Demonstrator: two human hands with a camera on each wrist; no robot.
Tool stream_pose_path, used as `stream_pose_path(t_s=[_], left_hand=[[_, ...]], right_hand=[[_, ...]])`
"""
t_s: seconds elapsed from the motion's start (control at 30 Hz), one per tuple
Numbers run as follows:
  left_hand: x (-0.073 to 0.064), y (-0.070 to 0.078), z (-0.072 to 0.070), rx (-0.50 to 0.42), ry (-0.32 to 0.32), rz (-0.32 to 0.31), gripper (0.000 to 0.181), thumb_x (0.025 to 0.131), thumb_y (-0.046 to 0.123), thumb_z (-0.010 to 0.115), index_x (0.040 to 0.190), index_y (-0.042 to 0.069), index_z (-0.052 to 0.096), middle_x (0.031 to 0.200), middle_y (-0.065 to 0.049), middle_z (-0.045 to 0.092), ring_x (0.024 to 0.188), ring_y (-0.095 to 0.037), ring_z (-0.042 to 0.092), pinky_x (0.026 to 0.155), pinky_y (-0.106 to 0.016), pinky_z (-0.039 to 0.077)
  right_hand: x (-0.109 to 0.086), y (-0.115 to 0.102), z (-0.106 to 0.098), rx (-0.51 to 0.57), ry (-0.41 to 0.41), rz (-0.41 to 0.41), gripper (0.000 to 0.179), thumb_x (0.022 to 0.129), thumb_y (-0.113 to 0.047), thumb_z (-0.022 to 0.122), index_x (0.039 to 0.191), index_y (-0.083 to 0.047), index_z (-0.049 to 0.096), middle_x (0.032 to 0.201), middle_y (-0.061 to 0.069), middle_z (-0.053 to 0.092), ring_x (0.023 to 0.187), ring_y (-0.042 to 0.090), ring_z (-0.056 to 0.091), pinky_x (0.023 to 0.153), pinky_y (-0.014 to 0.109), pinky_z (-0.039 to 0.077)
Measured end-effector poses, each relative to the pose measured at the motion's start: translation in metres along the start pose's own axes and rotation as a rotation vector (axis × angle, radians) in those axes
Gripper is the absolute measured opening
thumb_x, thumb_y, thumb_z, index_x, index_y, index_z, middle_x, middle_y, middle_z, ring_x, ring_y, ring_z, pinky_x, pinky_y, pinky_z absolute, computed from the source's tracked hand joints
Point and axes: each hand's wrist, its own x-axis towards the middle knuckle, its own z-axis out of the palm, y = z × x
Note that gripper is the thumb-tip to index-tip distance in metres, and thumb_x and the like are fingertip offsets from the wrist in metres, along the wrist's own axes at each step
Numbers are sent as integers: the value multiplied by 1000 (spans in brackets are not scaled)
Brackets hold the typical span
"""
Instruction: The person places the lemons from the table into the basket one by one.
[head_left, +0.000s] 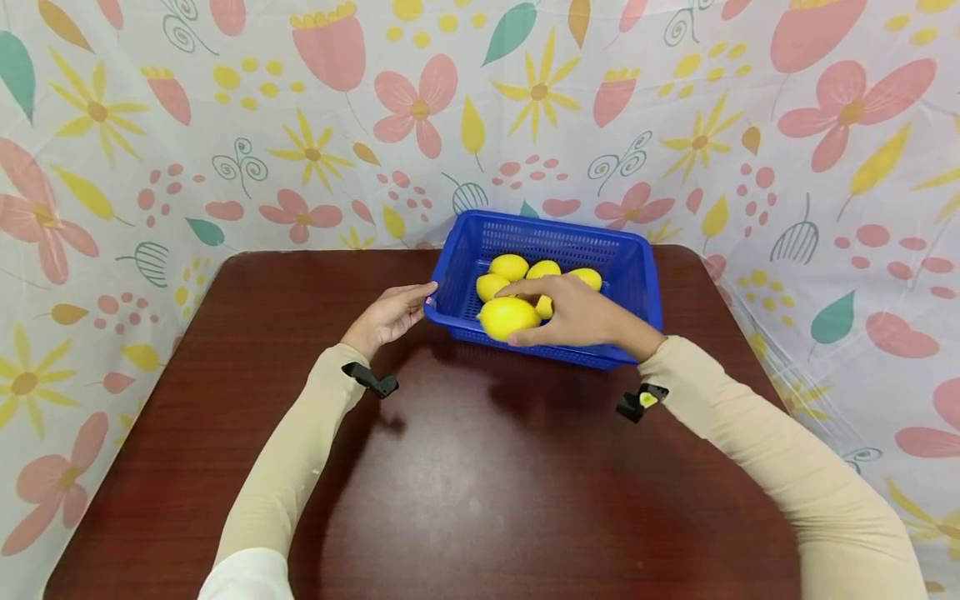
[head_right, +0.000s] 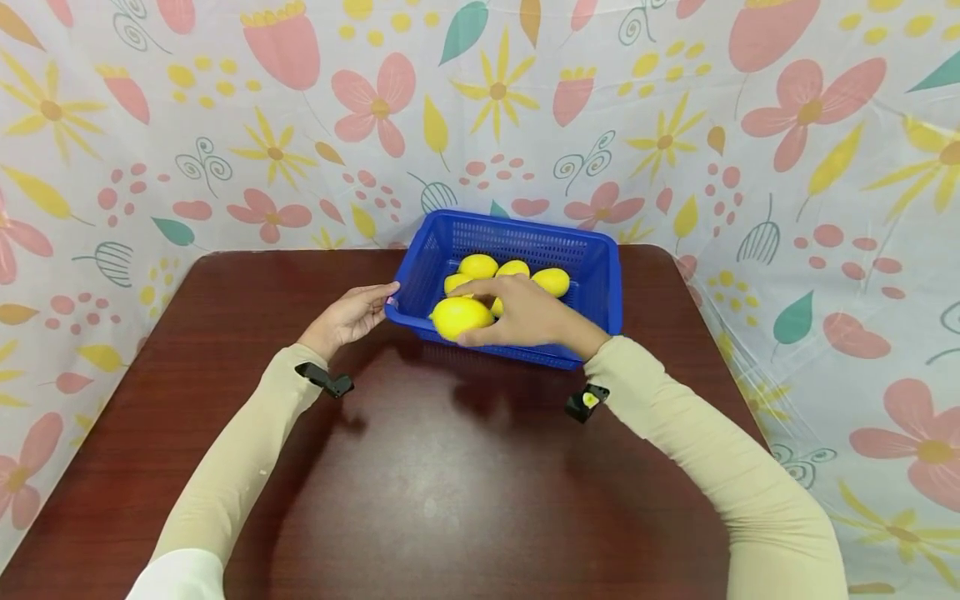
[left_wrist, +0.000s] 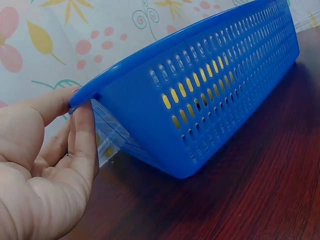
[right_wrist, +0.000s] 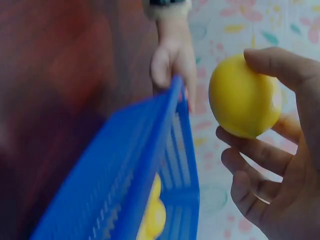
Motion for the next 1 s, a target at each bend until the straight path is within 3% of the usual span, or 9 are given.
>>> stream_pose_path(t_s=[0.17, 0.3, 0.5, 0.73, 1.0], left_hand=[[-2, 2, -2, -6, 6, 1, 22, 104, 9, 60, 87, 8, 74, 76, 1, 67, 70, -6, 60, 66, -15, 52], [-2, 3, -3, -1, 17, -2, 21, 104, 9, 61, 88, 7, 74, 78, 1, 68, 71, -6, 61, 68, -15, 52], [-1, 1, -3, -2, 17, -12, 21, 103, 9, 62, 87, 8, 74, 77, 1, 67, 71, -6, 61, 67, -15, 52], [-2, 3, -3, 3, 20, 1, 19, 103, 10, 62, 89, 7, 74, 77, 2, 67, 71, -6, 60, 68, -15, 52], [1, -2, 1, -1, 20, -10, 22, 103, 10, 62, 86, 8, 75, 75, 1, 67, 70, -6, 60, 67, -16, 52]], right_hand=[[4, 28, -20, -5, -50, 85, 62, 83, -48, 83, 139, -25, 64, 121, -2, 70, 99, 20, 61, 80, 40, 53], [11, 52, -34, 10, -100, 117, 59, 83, -44, 84, 137, -27, 65, 127, 0, 68, 115, 23, 61, 95, 47, 51], [16, 84, -49, 18, -194, 194, 62, 84, -41, 84, 140, -27, 62, 136, 3, 63, 120, 28, 60, 100, 52, 50], [25, 104, -60, -15, -272, 311, 67, 82, -39, 86, 140, -21, 59, 131, 12, 65, 119, 32, 62, 97, 53, 52], [20, 117, -60, -68, -348, 430, 65, 81, -37, 87, 137, -18, 60, 129, 17, 65, 113, 31, 62, 93, 51, 53]])
